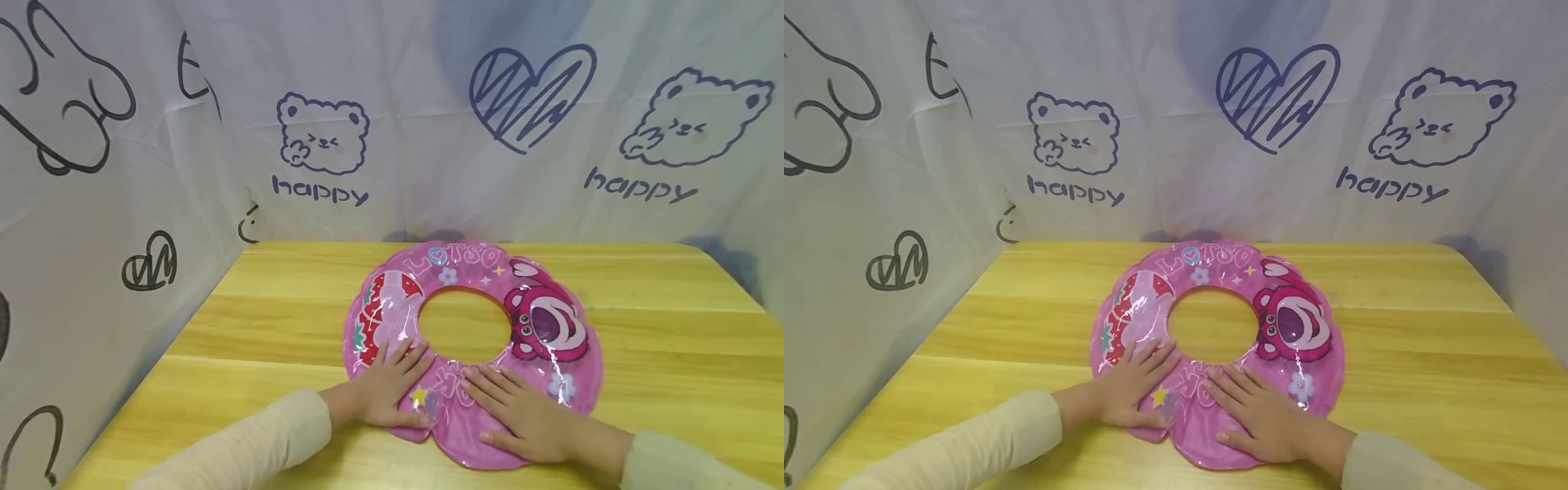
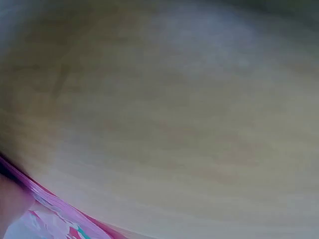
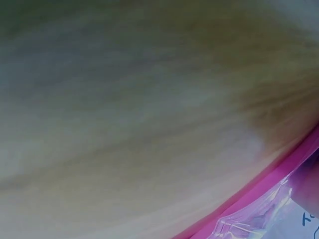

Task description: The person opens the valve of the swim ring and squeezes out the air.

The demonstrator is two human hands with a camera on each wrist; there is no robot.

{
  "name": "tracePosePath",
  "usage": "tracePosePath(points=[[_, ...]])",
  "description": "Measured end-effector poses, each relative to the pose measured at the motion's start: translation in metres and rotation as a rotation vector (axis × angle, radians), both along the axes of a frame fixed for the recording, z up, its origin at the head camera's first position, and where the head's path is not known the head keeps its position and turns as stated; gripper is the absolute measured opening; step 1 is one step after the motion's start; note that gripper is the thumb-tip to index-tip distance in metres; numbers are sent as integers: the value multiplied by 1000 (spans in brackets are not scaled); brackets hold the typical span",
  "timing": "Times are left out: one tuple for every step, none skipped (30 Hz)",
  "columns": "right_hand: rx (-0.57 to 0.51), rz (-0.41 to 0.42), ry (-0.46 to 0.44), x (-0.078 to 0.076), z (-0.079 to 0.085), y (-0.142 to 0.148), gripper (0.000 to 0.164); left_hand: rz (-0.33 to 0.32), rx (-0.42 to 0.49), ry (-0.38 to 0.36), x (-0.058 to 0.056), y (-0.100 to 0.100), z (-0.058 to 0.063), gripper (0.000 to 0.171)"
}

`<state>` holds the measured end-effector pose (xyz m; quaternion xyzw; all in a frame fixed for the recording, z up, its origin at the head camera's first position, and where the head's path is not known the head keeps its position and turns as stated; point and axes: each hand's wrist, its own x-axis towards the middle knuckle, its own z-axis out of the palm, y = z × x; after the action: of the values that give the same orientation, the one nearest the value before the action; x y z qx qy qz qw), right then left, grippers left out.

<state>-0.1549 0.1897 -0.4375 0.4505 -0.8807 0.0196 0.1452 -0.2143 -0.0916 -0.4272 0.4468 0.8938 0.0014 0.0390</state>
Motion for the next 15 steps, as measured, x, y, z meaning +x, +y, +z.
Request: tracePosePath(points=[[-2, 6, 6, 0, 0, 0, 60, 6, -3, -4, 1, 0, 0, 93], [-4, 5, 11, 0, -1, -1, 60, 12, -7, -4, 1, 1, 0, 93], [-7, 6, 11, -1, -1, -1, 60, 18, -14, -3, 1, 1, 0, 93], [-9, 3, 4, -1, -1, -1, 60, 23, -22, 1, 1, 1, 0, 93], [-10, 0, -10, -1, 0, -1, 60, 27, -28, 0, 1, 2, 1, 93], [-18, -4, -34, -1, 2, -1, 60, 31, -35, -3, 0, 2, 2, 94], [-23, -8, -59, -2, 4, -1, 60, 31, -38, -9, -1, 3, 4, 94], [-30, -10, -97, -3, 8, -1, 59, 29, -35, -22, -2, 3, 5, 94], [-38, -17, -157, -4, 13, -1, 59, 25, -29, -38, -3, 3, 8, 94], [-52, -34, -216, -5, 18, 0, 59, 23, -18, -56, -5, 2, 10, 95], [-69, -51, -266, -7, 23, 2, 58, 19, 2, -75, -7, 1, 13, 96], [-91, -68, -295, -11, 28, 4, 57, 12, 22, -86, -10, -1, 15, 97], [-108, -85, -302, -15, 33, 7, 56, 7, 43, -98, -13, -4, 17, 97], [-126, -107, -304, -19, 37, 10, 56, 2, 63, -101, -16, -7, 18, 98], [-140, -134, -291, -24, 40, 14, 56, 0, 82, -101, -19, -10, 20, 98]])
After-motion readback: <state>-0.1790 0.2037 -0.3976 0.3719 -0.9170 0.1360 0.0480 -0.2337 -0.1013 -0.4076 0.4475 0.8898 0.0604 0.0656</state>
